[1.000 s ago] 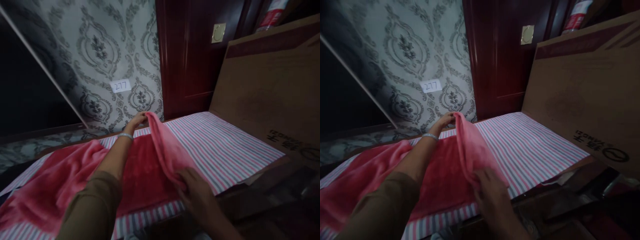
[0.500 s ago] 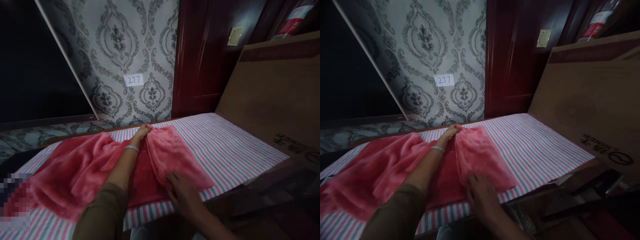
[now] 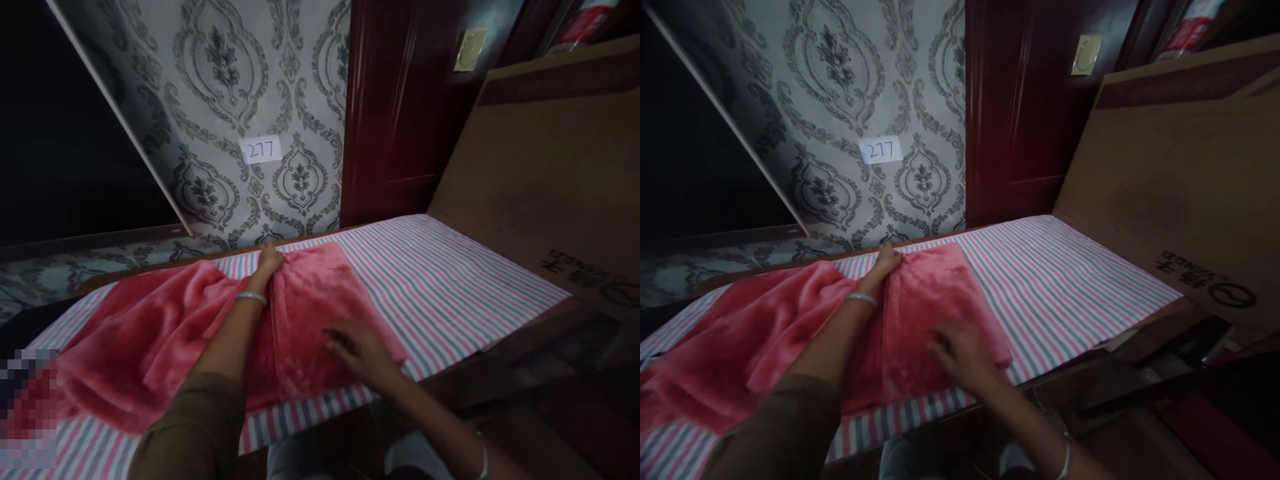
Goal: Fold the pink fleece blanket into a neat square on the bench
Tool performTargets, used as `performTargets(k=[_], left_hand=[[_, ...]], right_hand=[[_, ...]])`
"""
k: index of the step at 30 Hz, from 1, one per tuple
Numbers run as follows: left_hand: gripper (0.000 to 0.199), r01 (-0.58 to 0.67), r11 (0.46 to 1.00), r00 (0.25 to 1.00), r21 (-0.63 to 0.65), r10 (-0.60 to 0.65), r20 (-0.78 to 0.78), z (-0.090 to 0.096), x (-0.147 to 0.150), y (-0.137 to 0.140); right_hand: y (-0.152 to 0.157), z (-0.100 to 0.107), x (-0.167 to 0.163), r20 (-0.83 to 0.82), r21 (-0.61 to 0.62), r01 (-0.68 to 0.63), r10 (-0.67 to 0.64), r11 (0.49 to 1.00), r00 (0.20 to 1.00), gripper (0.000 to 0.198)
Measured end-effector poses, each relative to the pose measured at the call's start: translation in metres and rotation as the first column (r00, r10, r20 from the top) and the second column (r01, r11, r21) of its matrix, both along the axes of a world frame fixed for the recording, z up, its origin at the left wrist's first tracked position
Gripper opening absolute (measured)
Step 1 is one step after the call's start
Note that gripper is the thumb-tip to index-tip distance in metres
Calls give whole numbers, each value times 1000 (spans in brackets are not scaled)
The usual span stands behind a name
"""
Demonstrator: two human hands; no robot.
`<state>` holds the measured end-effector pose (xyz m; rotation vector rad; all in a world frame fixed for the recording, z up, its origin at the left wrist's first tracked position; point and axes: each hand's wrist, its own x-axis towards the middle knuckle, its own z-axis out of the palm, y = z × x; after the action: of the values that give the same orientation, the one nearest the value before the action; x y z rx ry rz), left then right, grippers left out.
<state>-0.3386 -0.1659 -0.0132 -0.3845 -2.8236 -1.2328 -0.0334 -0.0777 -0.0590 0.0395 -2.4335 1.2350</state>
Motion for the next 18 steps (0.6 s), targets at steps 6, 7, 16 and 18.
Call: performTargets(k=[6, 7, 16, 18], left_hand=[[29, 517, 745, 696, -422, -653, -299, 4, 141, 10], [29, 577, 657, 612, -485, -741, -275, -4, 175, 7], [66, 395, 696, 754, -600, -619, -221, -74, 301, 12], [64, 341, 737, 796, -583, -557, -238, -81, 296, 20]], right_hand=[[117, -10, -23, 251, -358, 382, -307, 852, 918, 15], [127, -12, -28, 329, -462, 408, -275, 788, 904, 13], [142, -4, -87, 459, -660, 318, 30, 681, 888, 5], [142, 0, -103, 452, -663, 273, 82, 697, 888, 13]])
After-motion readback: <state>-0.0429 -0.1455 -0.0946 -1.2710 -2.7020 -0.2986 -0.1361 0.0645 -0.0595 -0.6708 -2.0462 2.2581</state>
